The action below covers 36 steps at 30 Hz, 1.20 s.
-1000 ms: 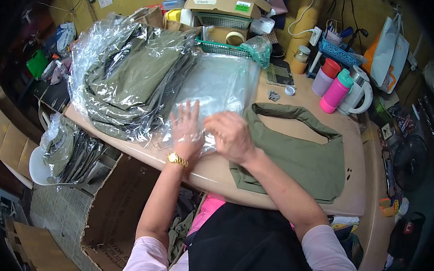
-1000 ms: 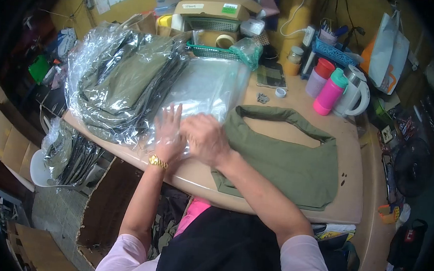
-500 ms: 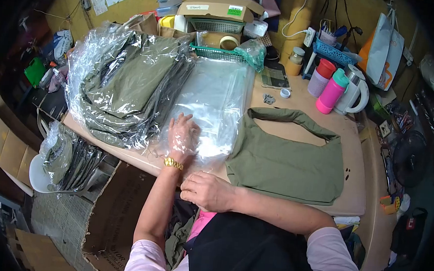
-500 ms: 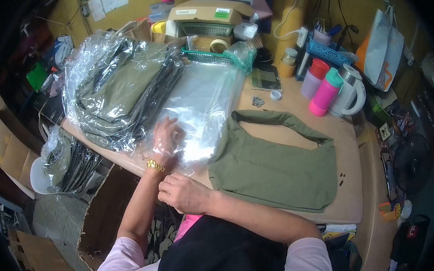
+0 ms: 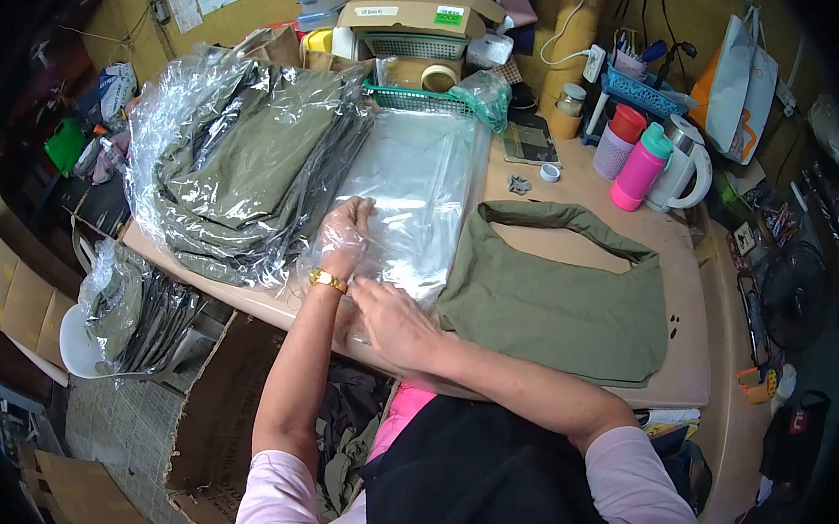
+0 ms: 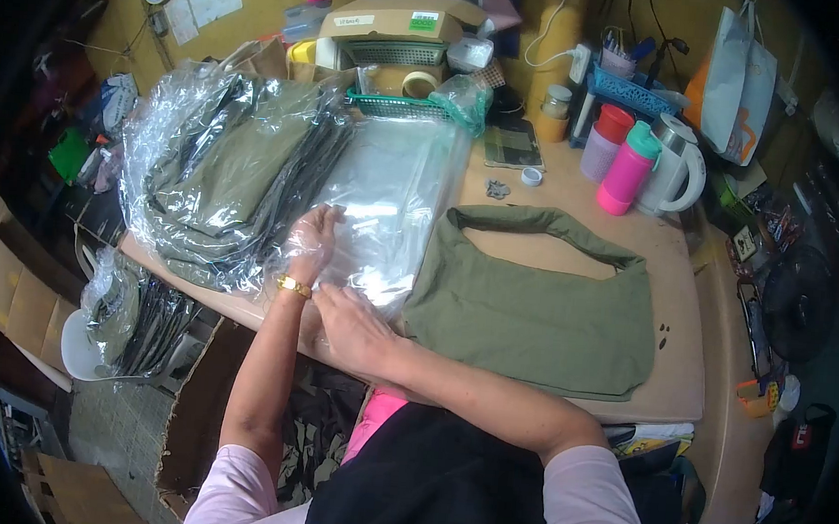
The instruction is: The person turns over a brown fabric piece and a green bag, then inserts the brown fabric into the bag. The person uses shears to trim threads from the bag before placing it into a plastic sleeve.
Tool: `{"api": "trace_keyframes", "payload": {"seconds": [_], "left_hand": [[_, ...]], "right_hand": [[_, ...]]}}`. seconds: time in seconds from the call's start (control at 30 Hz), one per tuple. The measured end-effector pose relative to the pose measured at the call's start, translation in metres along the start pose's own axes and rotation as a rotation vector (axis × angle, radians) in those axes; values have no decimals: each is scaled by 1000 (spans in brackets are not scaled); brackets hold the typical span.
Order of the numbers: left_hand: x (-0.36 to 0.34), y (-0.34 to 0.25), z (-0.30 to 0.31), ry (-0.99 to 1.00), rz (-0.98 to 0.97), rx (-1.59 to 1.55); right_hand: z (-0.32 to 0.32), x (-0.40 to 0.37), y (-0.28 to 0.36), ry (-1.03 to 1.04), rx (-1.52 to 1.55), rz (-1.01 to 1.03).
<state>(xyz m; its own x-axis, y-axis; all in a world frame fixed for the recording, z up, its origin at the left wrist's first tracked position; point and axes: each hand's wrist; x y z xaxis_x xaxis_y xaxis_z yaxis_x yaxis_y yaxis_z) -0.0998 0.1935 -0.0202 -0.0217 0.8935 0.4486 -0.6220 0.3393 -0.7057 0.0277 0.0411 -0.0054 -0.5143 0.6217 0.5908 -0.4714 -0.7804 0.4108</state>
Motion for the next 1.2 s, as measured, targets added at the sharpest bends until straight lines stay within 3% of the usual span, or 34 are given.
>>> {"api": "trace_keyframes", "payload": {"seconds": [0.03, 0.07, 0.1, 0.13, 0.17, 0.23, 0.3, 0.33, 0.37, 0.43, 0.5, 0.57, 0.6, 0.63, 0.7, 0.73, 0.77, 0.83, 0.9, 0.97, 1.03, 1.1, 1.13, 1.17, 1.2], "left_hand": [[3, -6, 2, 12, 68, -199], [1, -9, 9, 148, 141, -217], [-5, -10, 13, 150, 138, -214], [-15, -10, 17, 103, -26, -107], [-21, -10, 20, 57, -191, 0], [-23, 9, 30, 85, -205, 193], [-25, 28, 38, 132, -211, 574], [-29, -22, 55, 289, 73, 511], [-31, -22, 50, 284, 75, 511], [-37, -18, 44, -32, 156, 174], [-39, -17, 43, 9, 208, 59], [-45, -23, 44, -52, 370, -480], [-51, -27, 48, 23, 436, -671], [-57, -17, 44, 24, 437, -669], [-72, 5, 34, 47, 384, -1081], [-86, 2, 34, 53, 576, -1133], [-97, -3, 32, 51, 574, -1131], [-117, -8, 28, -241, 754, -1274], [-124, -1, 27, -265, 721, -1252], [-122, 3, 36, -206, 778, -1337], [-118, -11, 39, -228, 778, -1331], [-118, -13, 36, -172, 703, -1292], [-120, -1, 35, -146, 699, -1116], [-127, 15, 43, 41, 908, -677], [-132, 14, 40, -57, 581, -405]], "right_hand": [[-1, 6, -4, 0, 0, -1], [-1, 16, -12, 42, 231, -240], [-4, 26, -19, 82, 462, -478], [-30, 27, -46, -7, 523, -559], [-45, 31, -59, -14, 525, -558], [-54, 41, -69, -481, 1009, -620], [-37, 48, -72, -451, 1050, -592], [-30, 52, -71, -413, 1088, -560], [-33, 56, -72, -409, 1088, -557], [-34, 69, -62, -503, 763, -245], [-35, 68, -59, -435, 596, -273], [-48, 75, -56, -350, 378, -490], [-37, 73, -52, -185, 500, -485], [-47, 70, -59, -186, 502, -486], [-64, 67, -70, 36, -10, -368], [-62, 70, -77, 197, 1, -361], [-60, 72, -83, 196, 3, -358], [-64, 73, -96, 291, -196, -273], [-60, 84, -89, 308, -131, -336], [-40, 95, -60, 468, -308, -382], [-29, 88, -30, 533, -282, -328], [-34, 78, -18, 577, -91, -420], [-43, 73, -25, 437, -28, -521], [-51, 68, -34, 442, -18, -518], [-53, 64, -46, 478, -142, -489]]}}
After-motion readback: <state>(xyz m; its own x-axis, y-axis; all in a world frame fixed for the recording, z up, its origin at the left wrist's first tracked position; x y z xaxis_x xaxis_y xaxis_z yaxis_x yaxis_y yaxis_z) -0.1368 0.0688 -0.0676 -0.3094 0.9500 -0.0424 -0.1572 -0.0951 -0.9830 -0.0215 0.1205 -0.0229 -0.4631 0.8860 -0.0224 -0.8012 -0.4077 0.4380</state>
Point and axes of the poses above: each hand's wrist, its own x-axis towards the middle knuckle, its own z-axis out of the back of the hand, y = z × x, and after that the axes turned 9 degrees about z, right-handed
